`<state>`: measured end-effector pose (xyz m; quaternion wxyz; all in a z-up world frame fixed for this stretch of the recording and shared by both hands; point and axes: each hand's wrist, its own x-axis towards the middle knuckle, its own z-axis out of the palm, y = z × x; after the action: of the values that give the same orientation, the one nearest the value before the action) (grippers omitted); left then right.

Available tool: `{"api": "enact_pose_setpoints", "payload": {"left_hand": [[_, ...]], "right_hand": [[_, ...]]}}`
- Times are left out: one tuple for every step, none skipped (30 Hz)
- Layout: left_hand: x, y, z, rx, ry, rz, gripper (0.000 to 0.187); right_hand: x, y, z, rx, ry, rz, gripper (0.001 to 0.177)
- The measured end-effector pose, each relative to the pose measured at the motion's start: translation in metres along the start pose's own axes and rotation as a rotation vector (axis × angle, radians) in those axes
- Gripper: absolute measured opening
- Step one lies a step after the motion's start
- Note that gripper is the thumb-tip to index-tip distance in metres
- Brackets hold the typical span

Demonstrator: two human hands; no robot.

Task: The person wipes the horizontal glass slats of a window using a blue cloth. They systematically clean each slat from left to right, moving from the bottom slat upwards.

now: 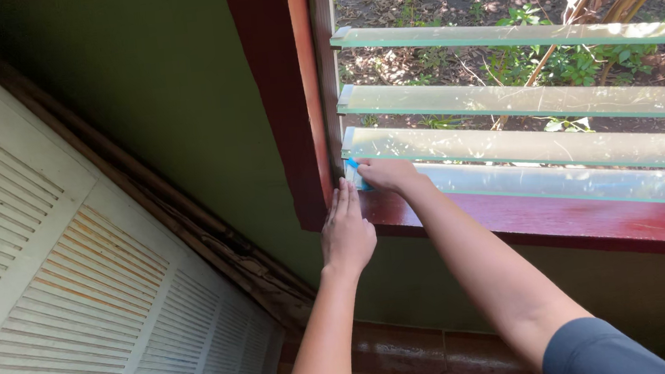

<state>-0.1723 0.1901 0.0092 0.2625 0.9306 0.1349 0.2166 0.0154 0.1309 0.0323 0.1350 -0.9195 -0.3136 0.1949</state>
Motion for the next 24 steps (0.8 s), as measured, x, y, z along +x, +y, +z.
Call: {"api": "enact_pose_setpoints", "payload": {"left_hand": [[-0.001,0.001,-0.002,-0.005,-0.011,-0.007,0.073],[0.001,0.002,-0.003,-0.013,-0.019,-0.013,0.073],[0.002,0.003,-0.005,-0.026,-0.009,-0.007,0.074],[0.001,0.003,-0.007,-0.042,-0.002,-0.004,0.074],[0.0,0.004,-0.008,-0.057,0.004,-0.002,0.074],[-0.002,0.005,-0.008,-0.075,-0.001,-0.009,0.076],[-0.003,0.007,-0.009,-0.093,-0.006,-0.016,0.078],[-0.002,0.008,-0.009,-0.108,-0.009,-0.021,0.08],[-0.001,0.011,-0.009,-0.084,0.024,0.01,0.081],[-0.001,0.013,-0.008,-0.06,0.059,0.039,0.082],[-0.002,0.015,-0.006,-0.035,0.093,0.068,0.083],[0.0,0.016,-0.005,-0.003,0.109,0.108,0.081],[0.003,0.016,-0.002,0.028,0.125,0.149,0.079],[0.003,0.017,0.002,0.057,0.136,0.188,0.076],[0.001,0.017,0.005,0.065,0.097,0.171,0.077],[0.001,0.016,0.009,0.073,0.059,0.157,0.078],[0.0,0.016,0.014,0.081,0.021,0.143,0.079],[0.0,0.015,0.017,0.076,0.041,0.148,0.08],[0.0,0.015,0.021,0.07,0.06,0.152,0.081],[-0.002,0.015,0.024,0.065,0.079,0.155,0.082],[-0.002,0.015,0.027,0.066,0.086,0.16,0.081],[-0.002,0.015,0.028,0.069,0.097,0.161,0.08],[-0.002,0.014,0.028,0.072,0.109,0.163,0.079],[-0.002,0.014,0.028,0.066,0.119,0.152,0.076]], "right_hand": [[-0.008,-0.002,0.002,0.014,0.045,-0.041,0.055],[-0.015,-0.003,0.003,0.024,0.093,-0.082,0.053],[-0.022,-0.004,0.006,-0.007,0.191,-0.179,0.051],[-0.034,-0.002,0.012,-0.04,0.283,-0.275,0.049],[-0.043,0.0,0.016,-0.073,0.375,-0.372,0.046],[-0.052,0.003,0.02,-0.064,0.388,-0.401,0.046],[-0.061,0.007,0.022,-0.056,0.402,-0.43,0.046],[-0.067,0.009,0.023,-0.047,0.418,-0.462,0.047],[-0.073,0.013,0.022,-0.055,0.434,-0.494,0.047],[-0.08,0.019,0.02,-0.063,0.449,-0.529,0.048],[-0.086,0.025,0.017,-0.072,0.464,-0.564,0.049],[-0.09,0.034,0.01,-0.055,0.455,-0.494,0.048],[-0.094,0.044,0.001,-0.038,0.447,-0.423,0.048],[-0.1,0.053,-0.002,-0.02,0.433,-0.348,0.047],[-0.103,0.06,-0.007,-0.023,0.415,-0.242,0.048],[-0.104,0.065,-0.012,-0.026,0.399,-0.135,0.048],[-0.103,0.067,-0.014,-0.028,0.382,-0.029,0.048],[-0.102,0.066,-0.015,-0.07,0.377,-0.008,0.05],[-0.098,0.062,-0.014,-0.111,0.371,0.014,0.051],[-0.095,0.054,-0.009,-0.151,0.363,0.036,0.052],[-0.092,0.045,-0.002,-0.114,0.391,-0.019,0.051],[-0.087,0.035,0.005,-0.077,0.418,-0.08,0.049],[-0.083,0.025,0.012,-0.072,0.415,-0.137,0.049],[-0.08,0.018,0.018,-0.067,0.411,-0.195,0.048]]}}
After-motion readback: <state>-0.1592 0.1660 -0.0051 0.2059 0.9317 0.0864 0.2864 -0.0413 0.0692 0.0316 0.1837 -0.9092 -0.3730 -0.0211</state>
